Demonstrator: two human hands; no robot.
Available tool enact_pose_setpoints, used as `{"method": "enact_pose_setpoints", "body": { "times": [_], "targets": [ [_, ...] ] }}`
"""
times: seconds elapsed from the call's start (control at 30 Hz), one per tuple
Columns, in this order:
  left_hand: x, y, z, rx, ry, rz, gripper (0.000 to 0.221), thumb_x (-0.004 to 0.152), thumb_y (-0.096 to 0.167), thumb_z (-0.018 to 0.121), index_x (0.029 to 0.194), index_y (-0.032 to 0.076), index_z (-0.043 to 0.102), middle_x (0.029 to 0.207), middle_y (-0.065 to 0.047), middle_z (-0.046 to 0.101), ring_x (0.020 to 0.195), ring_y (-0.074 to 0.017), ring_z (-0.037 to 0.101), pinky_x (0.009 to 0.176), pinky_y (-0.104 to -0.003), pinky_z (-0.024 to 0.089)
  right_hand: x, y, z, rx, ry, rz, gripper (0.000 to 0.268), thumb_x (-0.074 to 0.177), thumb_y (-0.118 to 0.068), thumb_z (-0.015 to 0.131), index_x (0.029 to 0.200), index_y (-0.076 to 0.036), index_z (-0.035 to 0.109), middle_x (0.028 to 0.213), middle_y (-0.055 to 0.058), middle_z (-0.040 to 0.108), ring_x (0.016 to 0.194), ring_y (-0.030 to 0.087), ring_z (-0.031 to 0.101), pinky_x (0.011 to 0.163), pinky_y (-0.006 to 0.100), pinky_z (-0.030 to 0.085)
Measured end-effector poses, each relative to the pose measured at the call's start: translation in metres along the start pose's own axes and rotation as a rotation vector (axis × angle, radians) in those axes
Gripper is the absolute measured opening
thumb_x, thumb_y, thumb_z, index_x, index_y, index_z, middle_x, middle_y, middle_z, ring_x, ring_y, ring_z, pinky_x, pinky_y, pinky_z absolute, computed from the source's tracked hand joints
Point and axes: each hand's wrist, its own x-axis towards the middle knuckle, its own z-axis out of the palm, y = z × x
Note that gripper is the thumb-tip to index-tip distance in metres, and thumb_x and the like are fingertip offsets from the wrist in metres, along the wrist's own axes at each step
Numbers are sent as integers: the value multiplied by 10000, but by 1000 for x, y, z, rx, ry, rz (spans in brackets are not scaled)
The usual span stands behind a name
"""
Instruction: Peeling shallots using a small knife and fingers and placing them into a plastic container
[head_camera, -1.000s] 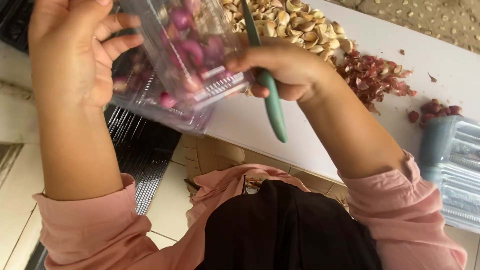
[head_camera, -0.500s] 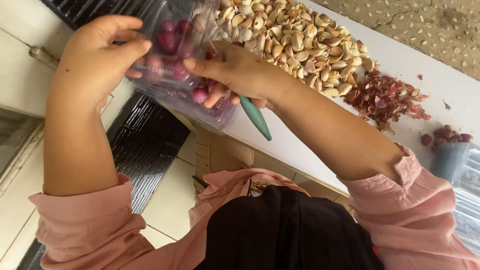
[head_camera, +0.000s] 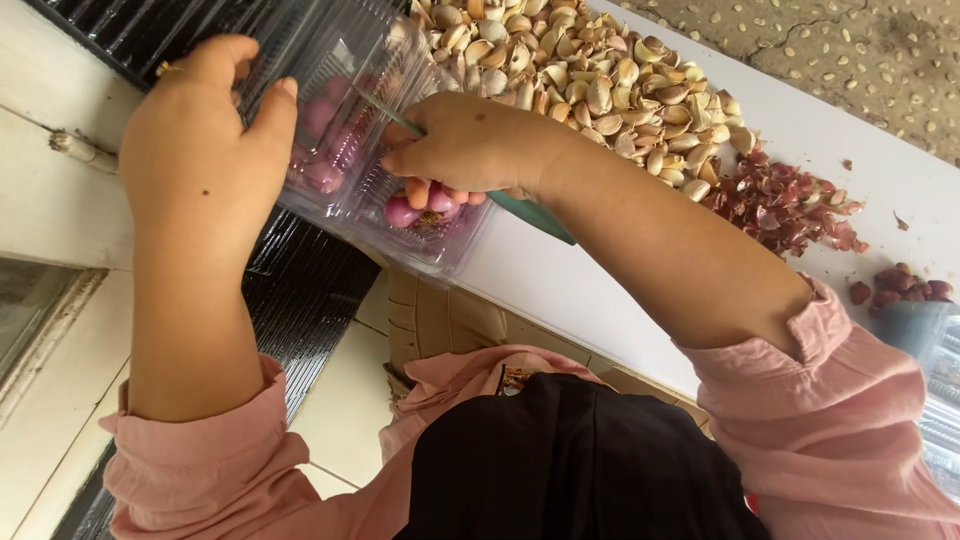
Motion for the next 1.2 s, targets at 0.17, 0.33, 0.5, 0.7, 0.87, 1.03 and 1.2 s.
{"method": "enact_pose_setpoints", "body": {
  "times": [0.17, 0.33, 0.5, 0.7, 0.87, 1.03, 1.2],
  "targets": [
    [1, 7, -9, -118, 121, 120, 363, 1000, 118, 759, 1341, 20, 680, 1189, -128, 728, 830, -242, 667, 760, -438, 499, -20, -5, -10, -8, 14, -12, 246, 1082, -253, 531, 876, -120, 549, 694, -1, 684, 503, 84, 504, 431, 235, 385],
    [-21, 74, -44, -380, 138, 169, 364, 1069, -66, 705, 1410, -65, 574, 1256, -236, 700, 935, -246, 675, 600, -289, 487, -69, 32, -51, -34, 212, -116, 572, 1010, -336, 557, 1542, -136, 503, 772, -8, 715, 504, 46, 504, 415, 188, 449],
    [-40, 123, -22, -263, 18, 320, 227, 1046, 118, 691, 1250, 21, 675, 1064, -86, 776, 824, -216, 730, 539, -298, 560, -109, 111, -82, 371, 481, -349, 440, 1055, -174, 548, 1487, -90, 537, 792, 48, 590, 428, 70, 388, 393, 170, 308],
    [-64, 149, 16, 221, 138, 353, 298, 1097, 347, 651, 1216, 84, 721, 1115, -103, 788, 923, -253, 736, 602, -336, 520, -144, 168, -78, 540, 599, -341, 391, 1078, -198, 494, 1468, -182, 518, 770, 30, 556, 440, 40, 378, 377, 163, 354],
    [-63, 215, 33, -106, 241, 478, 269, 1114, 175, 554, 1205, -36, 694, 1194, -191, 684, 1072, -357, 658, 930, -441, 561, -135, 225, -64, 634, 960, -354, 356, 1056, -118, 548, 1412, -105, 537, 615, -28, 414, 454, 49, 363, 423, 181, 297],
    [-31, 268, 153, -493, -3, 626, 127, 1009, 109, 619, 1132, 96, 650, 1137, -66, 688, 890, -326, 663, 724, -424, 519, -106, 267, -31, 611, 1342, -476, 329, 1083, -94, 626, 1398, -73, 532, 615, -87, 416, 494, 28, 354, 483, 192, 307],
    [9, 296, 223, -990, -67, 461, 121, 1031, 89, 617, 1138, 60, 664, 1119, -78, 724, 1011, -252, 710, 872, -352, 563, -101, 277, -14, 585, 1363, -632, 422, 1004, 46, 607, 1397, -29, 474, 808, 56, 542, 686, 128, 562, 622, 242, 467]
  ]
}}
